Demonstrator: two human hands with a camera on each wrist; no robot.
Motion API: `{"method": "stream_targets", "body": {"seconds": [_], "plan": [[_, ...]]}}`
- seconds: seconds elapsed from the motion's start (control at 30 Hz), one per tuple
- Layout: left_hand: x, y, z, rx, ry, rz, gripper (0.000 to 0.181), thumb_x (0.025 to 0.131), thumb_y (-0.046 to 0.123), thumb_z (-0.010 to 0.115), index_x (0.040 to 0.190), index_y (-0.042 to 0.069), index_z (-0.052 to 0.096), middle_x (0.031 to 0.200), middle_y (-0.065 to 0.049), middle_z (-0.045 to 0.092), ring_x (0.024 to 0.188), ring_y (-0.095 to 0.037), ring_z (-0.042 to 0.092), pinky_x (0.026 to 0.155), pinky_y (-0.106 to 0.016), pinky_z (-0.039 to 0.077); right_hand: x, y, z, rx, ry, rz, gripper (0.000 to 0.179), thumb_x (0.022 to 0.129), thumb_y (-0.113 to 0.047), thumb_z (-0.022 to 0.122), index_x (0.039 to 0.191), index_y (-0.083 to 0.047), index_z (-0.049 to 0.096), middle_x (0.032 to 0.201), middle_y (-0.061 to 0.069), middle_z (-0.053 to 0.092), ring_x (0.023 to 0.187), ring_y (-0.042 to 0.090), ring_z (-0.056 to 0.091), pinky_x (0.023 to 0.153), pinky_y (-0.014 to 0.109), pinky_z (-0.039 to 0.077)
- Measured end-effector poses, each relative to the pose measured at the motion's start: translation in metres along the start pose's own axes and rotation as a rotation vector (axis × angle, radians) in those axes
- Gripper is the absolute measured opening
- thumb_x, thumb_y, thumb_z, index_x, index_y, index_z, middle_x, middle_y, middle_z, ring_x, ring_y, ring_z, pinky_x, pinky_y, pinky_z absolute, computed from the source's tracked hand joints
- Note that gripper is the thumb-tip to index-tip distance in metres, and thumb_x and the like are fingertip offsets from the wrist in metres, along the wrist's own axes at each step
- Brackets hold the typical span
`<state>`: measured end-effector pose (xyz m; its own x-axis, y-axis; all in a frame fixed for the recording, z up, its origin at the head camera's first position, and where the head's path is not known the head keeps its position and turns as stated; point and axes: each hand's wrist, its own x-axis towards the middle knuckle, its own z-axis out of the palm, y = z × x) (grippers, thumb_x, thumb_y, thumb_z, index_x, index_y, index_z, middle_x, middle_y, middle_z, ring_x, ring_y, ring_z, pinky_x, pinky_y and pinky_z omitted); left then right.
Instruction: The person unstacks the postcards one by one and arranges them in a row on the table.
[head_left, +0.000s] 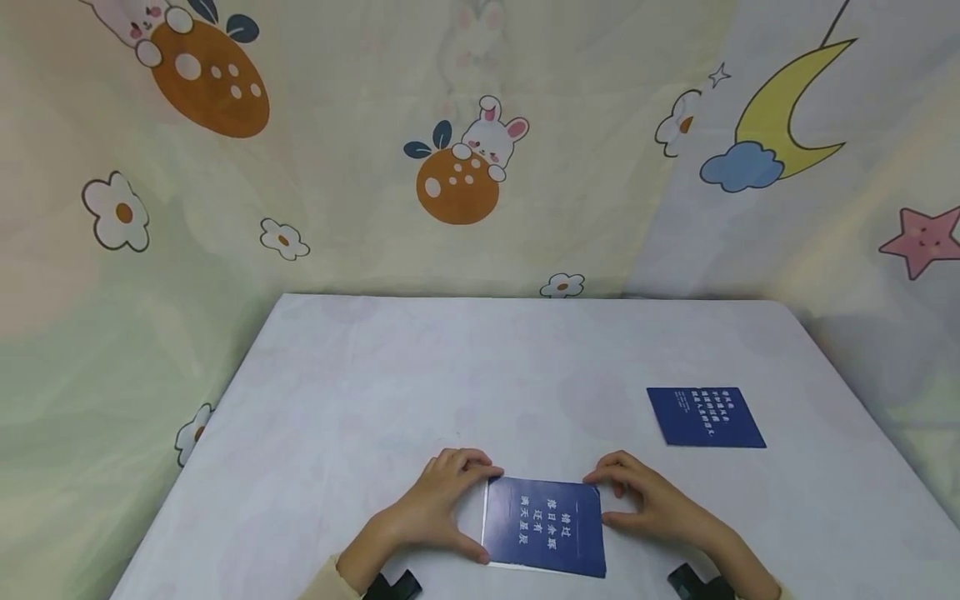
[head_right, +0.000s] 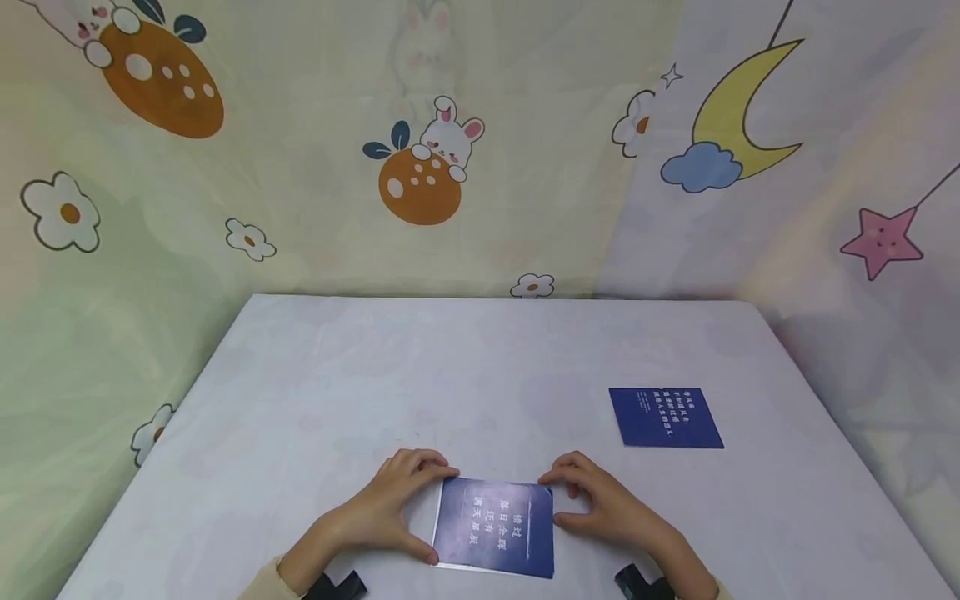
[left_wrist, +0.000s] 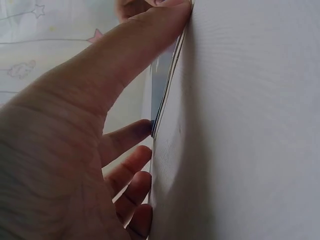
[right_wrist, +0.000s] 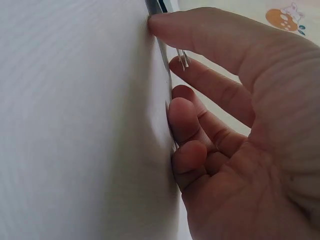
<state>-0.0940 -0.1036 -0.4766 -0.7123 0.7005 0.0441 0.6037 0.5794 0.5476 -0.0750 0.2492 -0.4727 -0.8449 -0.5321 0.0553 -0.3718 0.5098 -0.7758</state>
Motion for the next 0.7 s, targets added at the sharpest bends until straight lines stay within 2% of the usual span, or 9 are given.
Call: {"method": "stream_targets", "body": {"seconds": [0.23,0.43,0.53,0.7], "plan": [[-0.0004,0.0002,0.0004,-0.022,0.015,0.020,0.094,0.059,0.057,0.087,0.139,0.024,0.051,0.138,0.004,0.043,0.124,-0.017,0.037,0.104,-0.046,0.032,0.0000,0.0008,-0.0007,0.028,0.003,-0.005,0.035,0.083,-0.023,0.078,0.116,-0.018,0.068,0.110,0.000,0.053,0.086,0.010,0.048,0.062,0.023,0.040],[0.0003,-0.0015,0.0008,-0.017,0.030,0.031,0.094,0.058,0.058,0.087,0.138,0.025,0.051,0.136,0.007,0.042,0.121,-0.015,0.037,0.103,-0.044,0.032,0.0013,0.0015,-0.0001,0.073,0.031,-0.006,0.021,0.092,-0.018,0.068,0.112,-0.017,0.070,0.105,0.001,0.056,0.082,0.010,0.048,0.059,0.023,0.041],[0.0002,-0.0018,0.0011,-0.012,0.035,0.035,0.094,0.058,0.058,0.087,0.138,0.025,0.051,0.136,0.007,0.043,0.120,-0.015,0.038,0.103,-0.043,0.032,0.0017,0.0015,0.0002,0.087,0.043,-0.032,0.018,0.094,-0.015,0.065,0.111,-0.017,0.069,0.102,0.001,0.057,0.080,0.009,0.048,0.059,0.023,0.040],[-0.0003,-0.0006,0.0001,-0.017,0.040,0.034,0.094,0.058,0.058,0.087,0.138,0.025,0.052,0.134,0.008,0.044,0.120,-0.014,0.039,0.103,-0.044,0.033,0.0034,0.0012,0.0011,0.092,0.086,-0.122,0.018,0.089,-0.006,0.068,0.104,-0.017,0.066,0.096,0.003,0.058,0.075,0.009,0.049,0.054,0.023,0.039]]}}
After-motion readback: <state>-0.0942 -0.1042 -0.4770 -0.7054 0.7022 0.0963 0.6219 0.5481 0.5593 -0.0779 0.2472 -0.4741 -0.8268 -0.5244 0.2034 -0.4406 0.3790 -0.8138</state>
